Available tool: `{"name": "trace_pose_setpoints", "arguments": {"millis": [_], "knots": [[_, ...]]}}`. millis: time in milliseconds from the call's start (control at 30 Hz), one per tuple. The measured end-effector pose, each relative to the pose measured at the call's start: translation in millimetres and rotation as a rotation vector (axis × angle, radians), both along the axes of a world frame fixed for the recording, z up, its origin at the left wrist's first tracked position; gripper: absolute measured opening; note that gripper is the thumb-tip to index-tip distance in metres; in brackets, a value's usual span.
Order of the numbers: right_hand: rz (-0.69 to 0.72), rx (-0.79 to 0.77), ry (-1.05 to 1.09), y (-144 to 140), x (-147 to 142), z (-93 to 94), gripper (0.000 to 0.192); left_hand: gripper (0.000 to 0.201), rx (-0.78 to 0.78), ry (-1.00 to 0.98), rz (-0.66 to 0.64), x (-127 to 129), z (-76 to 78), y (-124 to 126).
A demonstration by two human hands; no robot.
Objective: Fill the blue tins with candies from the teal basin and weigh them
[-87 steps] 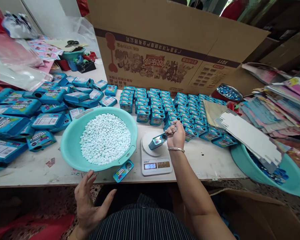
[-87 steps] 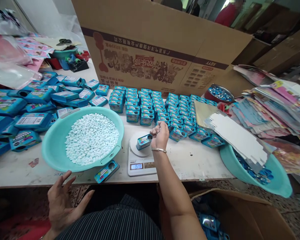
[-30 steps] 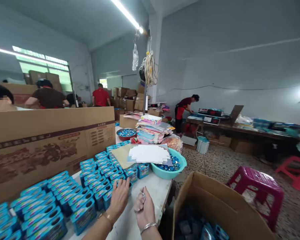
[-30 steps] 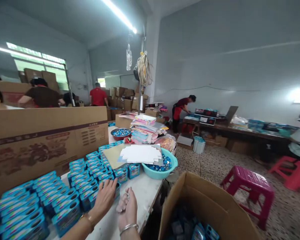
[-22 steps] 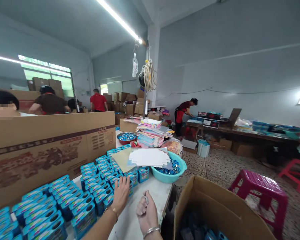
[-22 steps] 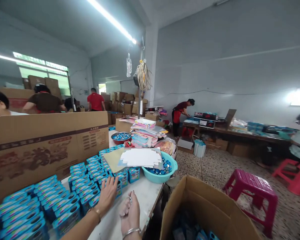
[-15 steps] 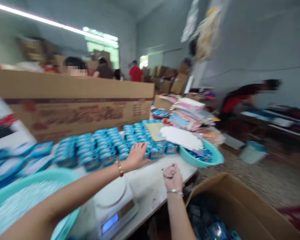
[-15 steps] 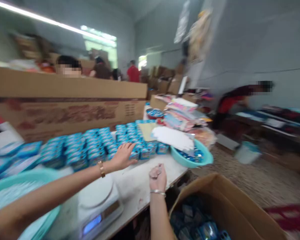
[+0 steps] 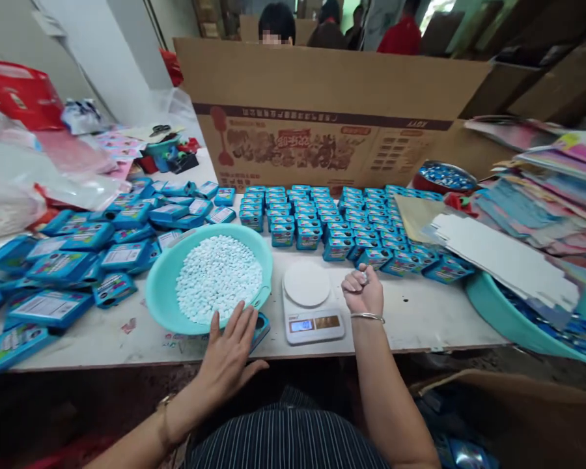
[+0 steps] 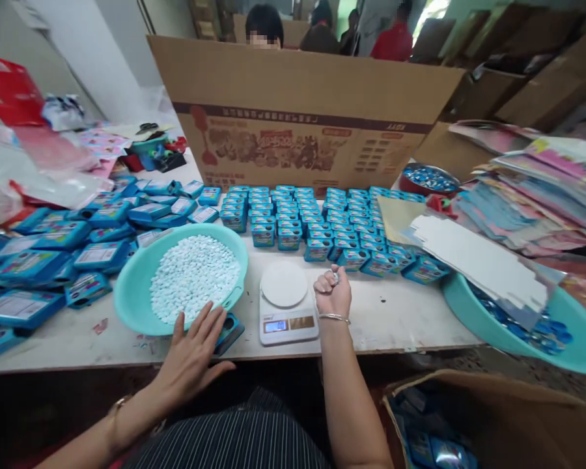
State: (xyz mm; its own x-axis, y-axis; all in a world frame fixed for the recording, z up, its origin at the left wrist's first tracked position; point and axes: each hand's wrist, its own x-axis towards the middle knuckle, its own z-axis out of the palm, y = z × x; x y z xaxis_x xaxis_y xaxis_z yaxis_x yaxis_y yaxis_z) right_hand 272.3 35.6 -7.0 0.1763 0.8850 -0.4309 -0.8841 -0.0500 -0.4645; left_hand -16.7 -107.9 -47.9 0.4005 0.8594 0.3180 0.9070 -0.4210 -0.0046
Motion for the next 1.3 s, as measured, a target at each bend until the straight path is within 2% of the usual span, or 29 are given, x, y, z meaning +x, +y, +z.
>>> {"name": "trace_pose_setpoints", "arguments": {"millis": [167, 300, 500, 667, 733, 800, 900, 967, 1033, 1167, 1300], "knots": [[0.113, 0.003, -0.081, 3.9, -14.3, -10.0, 0.029, 0.075, 0.113, -0.098, 0.081, 14.8, -19.7, -1.2], [0.122, 0.02, -0.121, 0.6, -11.0, -20.1, 0.028, 0.065, 0.166, -0.095, 0.051, 11.8, -27.9, -0.4], [0.069, -0.064, -0.034, -6.0, -8.5, -20.0, 0.026, 0.053, 0.183, -0.114, -0.101, 1.2, -30.7, -5.4], [0.03, -0.091, -0.022, -7.9, -8.7, -17.1, 0.027, 0.068, 0.153, -0.14, -0.354, -13.1, -39.6, -12.2], [0.025, -0.098, -0.029, -7.8, -8.0, -16.4, 0.028, 0.07, 0.101, -0.219, -0.426, -13.1, -35.1, -11.4], [0.014, -0.108, -0.022, -7.3, -5.9, -15.1, 0.028, 0.069, 0.028, -0.339, -0.402, -6.4, -21.2, -6.6], [-0.011, -0.08, -0.028, -4.2, 0.3, -11.6, 0.028, 0.075, -0.099, -0.483, -0.313, 16.2, 10.6, 15.2], [-0.009, -0.033, -0.064, 0.5, 4.9, -8.3, 0.026, 0.08, -0.171, -0.564, -0.3, 36.4, 29.3, 42.5], [0.008, -0.001, -0.109, 7.1, 7.8, -3.9, 0.026, 0.086, -0.195, -0.589, -0.272, 57.0, 40.0, 76.4], [0.011, -0.043, -0.15, 22.0, 5.5, 7.6, 0.024, 0.093, -0.239, -0.502, -0.201, 92.7, 40.2, 137.6], [0.052, -0.037, -0.18, 35.1, -5.9, 18.4, 0.025, 0.091, -0.352, -0.404, -0.149, 113.7, 33.2, 166.1]]}}
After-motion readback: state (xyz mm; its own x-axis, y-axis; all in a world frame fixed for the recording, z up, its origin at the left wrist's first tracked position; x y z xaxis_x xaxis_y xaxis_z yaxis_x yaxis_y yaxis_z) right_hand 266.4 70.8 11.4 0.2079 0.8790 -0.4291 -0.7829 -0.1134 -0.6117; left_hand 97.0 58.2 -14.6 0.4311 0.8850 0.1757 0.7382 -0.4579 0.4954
